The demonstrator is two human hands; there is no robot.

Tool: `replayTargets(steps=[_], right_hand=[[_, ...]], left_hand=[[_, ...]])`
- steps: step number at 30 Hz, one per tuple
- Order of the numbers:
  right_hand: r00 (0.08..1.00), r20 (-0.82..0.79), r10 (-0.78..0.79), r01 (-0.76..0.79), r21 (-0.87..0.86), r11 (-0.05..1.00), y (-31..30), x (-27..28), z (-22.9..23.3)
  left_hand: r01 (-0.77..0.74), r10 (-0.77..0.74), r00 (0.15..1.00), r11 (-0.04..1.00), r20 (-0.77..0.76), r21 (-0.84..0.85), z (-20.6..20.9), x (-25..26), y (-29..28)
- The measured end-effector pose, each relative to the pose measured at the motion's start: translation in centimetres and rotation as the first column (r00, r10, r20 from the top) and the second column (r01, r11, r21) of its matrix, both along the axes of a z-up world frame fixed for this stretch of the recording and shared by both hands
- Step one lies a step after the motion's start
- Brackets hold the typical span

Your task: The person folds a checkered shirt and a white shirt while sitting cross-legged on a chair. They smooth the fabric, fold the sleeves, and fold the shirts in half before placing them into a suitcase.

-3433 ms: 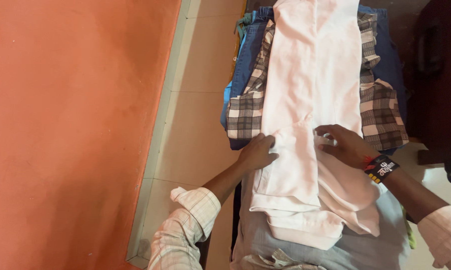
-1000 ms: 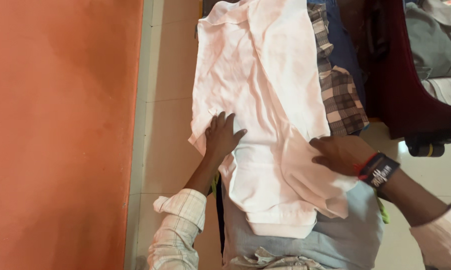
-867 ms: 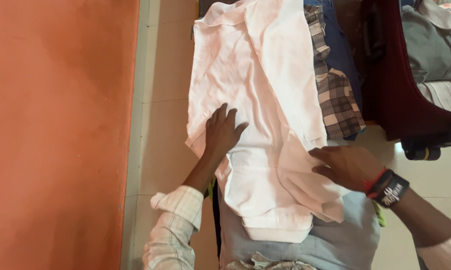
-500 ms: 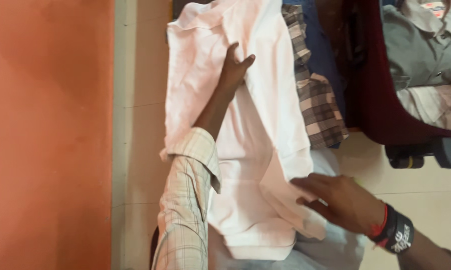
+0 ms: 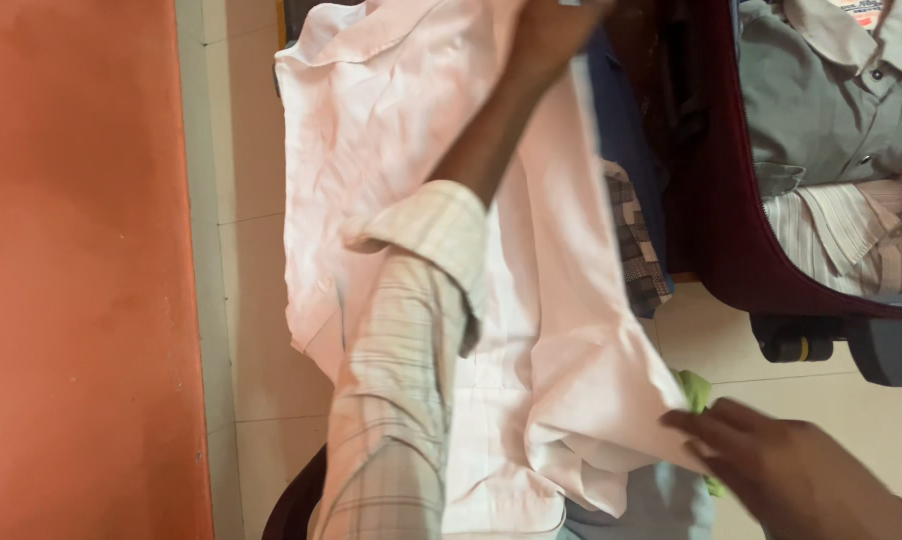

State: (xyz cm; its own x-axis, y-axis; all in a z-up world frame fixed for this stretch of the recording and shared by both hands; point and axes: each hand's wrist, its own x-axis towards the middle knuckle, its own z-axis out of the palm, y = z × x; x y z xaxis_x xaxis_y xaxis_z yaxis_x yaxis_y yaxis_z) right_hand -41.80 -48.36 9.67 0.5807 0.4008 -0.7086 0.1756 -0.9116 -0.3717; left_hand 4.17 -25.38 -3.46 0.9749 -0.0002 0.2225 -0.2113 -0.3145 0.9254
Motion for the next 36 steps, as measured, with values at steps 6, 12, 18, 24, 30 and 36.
replayTargets(steps=[6, 12, 18, 24, 30, 36], right_hand=[[0.954, 0.165, -0.251, 0.293, -0.325, 0.899, -2.7, -0.6, -1.6], [0.865, 0.417, -0.279, 0.399, -0.236, 0.886, -2.1, -2.2, -0.1], [0.871, 0.447, -0.203, 0.376, -0.34, 0.862, -1.4, -1.6, 0.7], [0.931, 0.365, 0.01, 0.144, -0.392, 0.908, 3.5, -1.6, 3.3], [0.954, 0.152, 0.259, -0.196, -0.336, 0.921, 11.3, -3.3, 3.7], [0.882, 0.306, 0.357, -0.279, -0.271, 0.921, 12.0, -4.5, 0.4]], left_hand=[[0.368, -0.412, 0.893, 0.9, 0.18, 0.234, 2.0, -8.4, -6.4], [0.591, -0.653, 0.754, 0.629, -0.07, 0.506, 6.0, -23.6, 5.8], [0.723, -0.581, 0.678, 0.414, -0.451, 0.553, 10.0, -41.0, 20.2], [0.728, -0.368, 0.685, 0.327, -0.628, 0.602, 13.0, -51.8, 26.2], [0.618, -0.334, 0.785, 0.358, -0.522, 0.7, 11.9, -55.8, 27.0], [0.414, -0.394, 0.896, 0.568, -0.208, 0.711, 9.6, -56.3, 28.7]])
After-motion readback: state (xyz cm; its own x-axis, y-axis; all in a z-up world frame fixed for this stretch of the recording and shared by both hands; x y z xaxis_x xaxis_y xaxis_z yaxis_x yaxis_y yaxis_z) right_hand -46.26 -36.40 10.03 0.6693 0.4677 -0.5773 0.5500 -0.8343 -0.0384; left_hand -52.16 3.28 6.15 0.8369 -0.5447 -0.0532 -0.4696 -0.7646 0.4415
